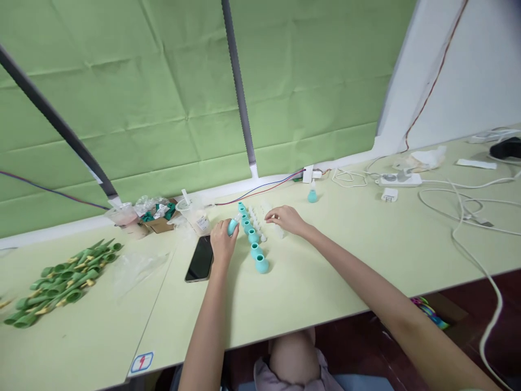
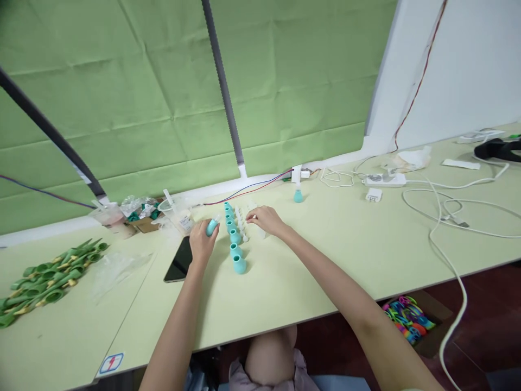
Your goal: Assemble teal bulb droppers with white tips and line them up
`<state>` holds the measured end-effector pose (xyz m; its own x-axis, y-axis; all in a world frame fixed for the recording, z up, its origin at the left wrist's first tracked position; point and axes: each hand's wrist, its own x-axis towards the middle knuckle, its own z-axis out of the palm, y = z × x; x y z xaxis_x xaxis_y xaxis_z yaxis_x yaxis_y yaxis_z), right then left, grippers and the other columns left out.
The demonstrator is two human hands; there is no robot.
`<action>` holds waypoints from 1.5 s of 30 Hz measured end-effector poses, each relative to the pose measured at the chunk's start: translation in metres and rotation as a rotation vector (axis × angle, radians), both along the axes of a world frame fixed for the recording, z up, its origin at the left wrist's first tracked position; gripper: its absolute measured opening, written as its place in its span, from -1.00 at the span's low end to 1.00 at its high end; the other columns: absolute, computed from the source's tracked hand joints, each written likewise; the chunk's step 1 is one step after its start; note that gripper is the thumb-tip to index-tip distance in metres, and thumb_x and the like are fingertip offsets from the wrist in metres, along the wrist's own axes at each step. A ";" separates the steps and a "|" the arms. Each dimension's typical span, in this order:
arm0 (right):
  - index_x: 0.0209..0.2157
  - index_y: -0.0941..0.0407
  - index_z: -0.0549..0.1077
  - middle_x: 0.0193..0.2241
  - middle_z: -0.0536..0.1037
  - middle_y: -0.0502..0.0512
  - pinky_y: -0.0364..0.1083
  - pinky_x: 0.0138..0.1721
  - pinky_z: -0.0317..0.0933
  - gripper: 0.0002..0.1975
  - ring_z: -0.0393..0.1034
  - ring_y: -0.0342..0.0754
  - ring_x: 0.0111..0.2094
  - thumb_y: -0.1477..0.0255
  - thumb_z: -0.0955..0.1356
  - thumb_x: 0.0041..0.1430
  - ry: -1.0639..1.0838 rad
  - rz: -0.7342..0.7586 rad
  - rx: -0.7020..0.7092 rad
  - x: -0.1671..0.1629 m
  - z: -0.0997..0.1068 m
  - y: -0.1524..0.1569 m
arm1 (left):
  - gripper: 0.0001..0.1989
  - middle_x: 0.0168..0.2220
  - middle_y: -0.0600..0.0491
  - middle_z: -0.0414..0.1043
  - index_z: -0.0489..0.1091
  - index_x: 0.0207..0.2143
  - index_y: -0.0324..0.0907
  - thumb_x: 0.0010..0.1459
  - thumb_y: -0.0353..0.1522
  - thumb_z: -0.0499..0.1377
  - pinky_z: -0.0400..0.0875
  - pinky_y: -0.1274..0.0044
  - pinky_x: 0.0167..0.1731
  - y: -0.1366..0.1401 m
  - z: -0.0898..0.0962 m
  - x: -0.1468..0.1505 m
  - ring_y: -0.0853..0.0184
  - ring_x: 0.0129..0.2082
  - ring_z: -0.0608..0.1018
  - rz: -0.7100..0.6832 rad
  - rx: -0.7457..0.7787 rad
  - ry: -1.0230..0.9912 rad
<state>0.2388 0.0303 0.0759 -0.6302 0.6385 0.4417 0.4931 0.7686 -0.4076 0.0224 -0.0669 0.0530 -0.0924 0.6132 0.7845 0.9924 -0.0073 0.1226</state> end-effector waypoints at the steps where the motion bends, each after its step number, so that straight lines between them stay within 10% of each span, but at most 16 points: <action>1: -0.37 0.03 0.50 -0.36 0.56 -0.03 -0.18 -0.38 0.10 -0.90 0.40 -0.12 -0.33 0.38 0.32 0.08 -0.081 -0.003 0.050 -0.005 0.004 0.003 | -0.75 -0.38 -0.02 0.40 0.34 -0.25 -0.17 0.14 -0.22 0.01 0.23 0.48 -0.35 0.000 -0.001 -0.001 0.26 -0.34 0.41 -0.005 0.002 0.002; 12: -0.41 0.09 0.55 -0.34 0.55 0.18 -0.04 -0.17 -0.06 -0.90 0.35 0.02 -0.21 0.46 0.37 -0.03 -0.643 0.038 0.278 -0.055 0.009 0.020 | -0.76 -0.39 -0.02 0.40 0.34 -0.26 -0.17 0.13 -0.22 0.01 0.24 0.48 -0.37 0.002 -0.002 -0.004 0.26 -0.34 0.42 -0.017 0.022 -0.021; 25: -0.42 0.09 0.54 -0.38 0.56 0.17 0.01 -0.12 -0.14 -0.86 0.39 0.00 -0.27 0.46 0.32 -0.02 -0.633 0.049 0.190 -0.050 -0.003 0.020 | -0.75 -0.37 0.00 0.38 0.31 -0.24 -0.18 0.16 -0.22 -0.01 0.23 0.50 -0.35 0.000 0.000 0.002 0.29 -0.33 0.41 -0.041 -0.060 0.064; 31: -0.29 0.09 0.50 -0.29 0.55 0.11 -0.01 -0.12 -0.01 -0.76 0.38 -0.03 -0.26 0.35 0.22 0.17 -0.133 -0.005 0.072 -0.027 0.012 0.011 | -0.77 -0.39 0.00 0.35 0.32 -0.23 -0.18 0.16 -0.25 0.00 0.21 0.49 -0.35 -0.002 0.000 0.006 0.28 -0.33 0.38 -0.035 -0.122 0.273; 38: -0.12 0.15 0.43 -0.32 0.52 0.08 -0.10 -0.27 0.24 -0.62 0.39 -0.13 -0.42 0.21 0.22 0.15 0.424 0.361 -0.537 -0.011 -0.005 -0.032 | -0.79 -0.26 -0.06 0.37 0.32 -0.19 -0.18 0.14 -0.32 0.03 0.20 0.48 -0.31 -0.011 0.008 0.029 0.28 -0.27 0.39 -0.125 0.024 0.404; 45: -0.20 0.09 0.48 -0.27 0.49 0.06 -0.19 -0.47 0.23 -0.71 0.34 -0.21 -0.50 0.31 0.36 0.00 0.610 0.355 -0.541 -0.008 0.003 -0.050 | -0.73 -0.31 -0.05 0.38 0.33 -0.15 -0.21 0.12 -0.28 0.07 0.19 0.50 -0.30 -0.014 0.004 0.034 0.30 -0.31 0.41 -0.177 0.154 0.333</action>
<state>0.2307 -0.0194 0.0788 -0.5842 0.6688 0.4597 -0.1589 0.4613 -0.8729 0.0560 -0.0806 0.0570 0.2787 0.4701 0.8375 0.9594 -0.1752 -0.2210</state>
